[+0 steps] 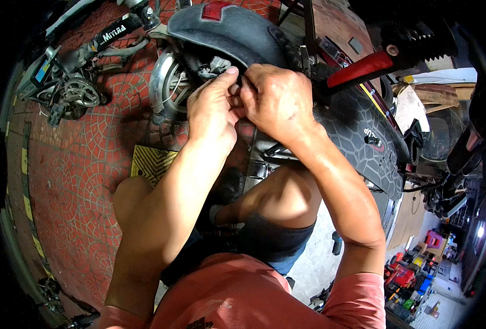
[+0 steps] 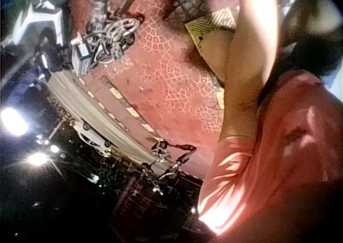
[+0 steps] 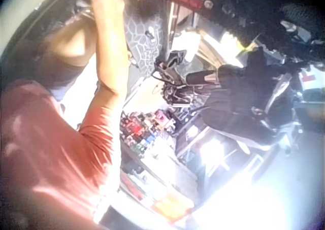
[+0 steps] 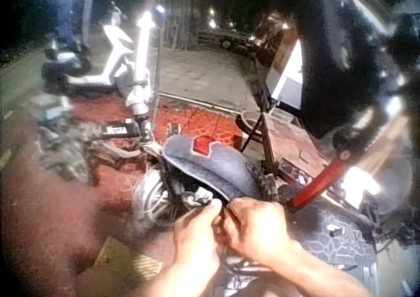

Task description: The person is repairing an electric scooter by hand, focusing on the rear wheel area. They manipulate small components, likely electrical connectors or fasteners, near the wheel hub and brake assembly. The task involves precise hand movements to connect or adjust parts within the scooter's frame.

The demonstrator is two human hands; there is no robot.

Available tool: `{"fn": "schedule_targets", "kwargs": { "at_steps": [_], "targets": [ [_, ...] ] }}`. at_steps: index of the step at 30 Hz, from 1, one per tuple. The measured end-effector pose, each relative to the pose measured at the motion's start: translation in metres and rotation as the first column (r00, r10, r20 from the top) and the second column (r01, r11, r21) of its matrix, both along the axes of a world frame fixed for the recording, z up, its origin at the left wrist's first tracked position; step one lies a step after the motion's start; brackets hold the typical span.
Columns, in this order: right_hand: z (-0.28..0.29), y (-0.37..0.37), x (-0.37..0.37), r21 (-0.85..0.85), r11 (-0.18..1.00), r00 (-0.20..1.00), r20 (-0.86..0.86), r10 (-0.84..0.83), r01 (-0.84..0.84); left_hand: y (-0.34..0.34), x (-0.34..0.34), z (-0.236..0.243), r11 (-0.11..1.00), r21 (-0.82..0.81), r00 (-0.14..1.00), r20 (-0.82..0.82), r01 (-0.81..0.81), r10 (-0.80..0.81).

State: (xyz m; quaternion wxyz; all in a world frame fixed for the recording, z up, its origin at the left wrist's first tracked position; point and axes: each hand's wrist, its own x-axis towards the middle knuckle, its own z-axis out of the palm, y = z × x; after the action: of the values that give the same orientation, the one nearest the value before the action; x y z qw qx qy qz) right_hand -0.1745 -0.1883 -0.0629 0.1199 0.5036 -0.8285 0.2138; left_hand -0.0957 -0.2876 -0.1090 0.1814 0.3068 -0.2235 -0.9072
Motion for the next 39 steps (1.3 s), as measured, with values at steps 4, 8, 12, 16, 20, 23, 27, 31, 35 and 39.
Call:
{"fn": "schedule_targets", "kwargs": {
  "at_steps": [4,8,12,16,20,23,27,31,35,39],
  "targets": [
    [0.001,0.000,0.000,0.010,1.000,1.000,0.029,-0.007,0.007,0.002,-0.001,-0.002,1.000,-0.004,0.999,-0.035,-0.027,0.027],
    [0.003,-0.001,0.001,0.010,1.000,0.998,0.058,-0.009,0.009,0.005,-0.003,-0.001,0.998,-0.033,0.999,-0.007,-0.048,0.048],
    [0.004,0.000,0.000,0.013,1.000,0.992,0.123,-0.024,0.022,0.006,-0.004,0.000,0.998,-0.006,0.998,-0.011,-0.067,0.067],
    [0.007,-0.002,0.000,0.004,1.000,0.973,0.229,-0.025,0.025,0.000,-0.002,0.003,1.000,-0.006,1.000,0.011,-0.012,0.012],
    [0.006,-0.001,0.000,0.012,0.999,0.959,0.283,-0.033,0.031,-0.001,-0.002,0.006,1.000,0.001,1.000,0.022,-0.008,0.008],
    [0.005,-0.001,-0.001,0.015,0.998,0.937,0.343,-0.064,0.062,0.000,-0.005,0.004,1.000,0.009,0.999,-0.022,-0.022,0.022],
    [0.009,-0.002,0.003,0.026,0.995,0.905,0.415,-0.096,0.094,0.003,-0.006,0.005,0.998,0.003,0.998,-0.006,-0.057,0.057],
    [0.008,-0.002,0.002,0.009,0.994,0.890,0.444,-0.103,0.111,0.005,-0.008,0.000,0.998,0.006,0.998,-0.003,-0.060,0.060],
    [0.009,-0.001,0.001,0.021,0.993,0.876,0.470,-0.110,0.114,0.006,-0.006,-0.002,1.000,-0.009,1.000,-0.013,-0.021,0.021],
    [0.017,-0.003,0.000,0.068,0.993,0.901,0.418,-0.114,0.094,-0.003,0.005,-0.013,0.871,-0.492,0.994,0.102,0.013,0.043]
  ]
}}
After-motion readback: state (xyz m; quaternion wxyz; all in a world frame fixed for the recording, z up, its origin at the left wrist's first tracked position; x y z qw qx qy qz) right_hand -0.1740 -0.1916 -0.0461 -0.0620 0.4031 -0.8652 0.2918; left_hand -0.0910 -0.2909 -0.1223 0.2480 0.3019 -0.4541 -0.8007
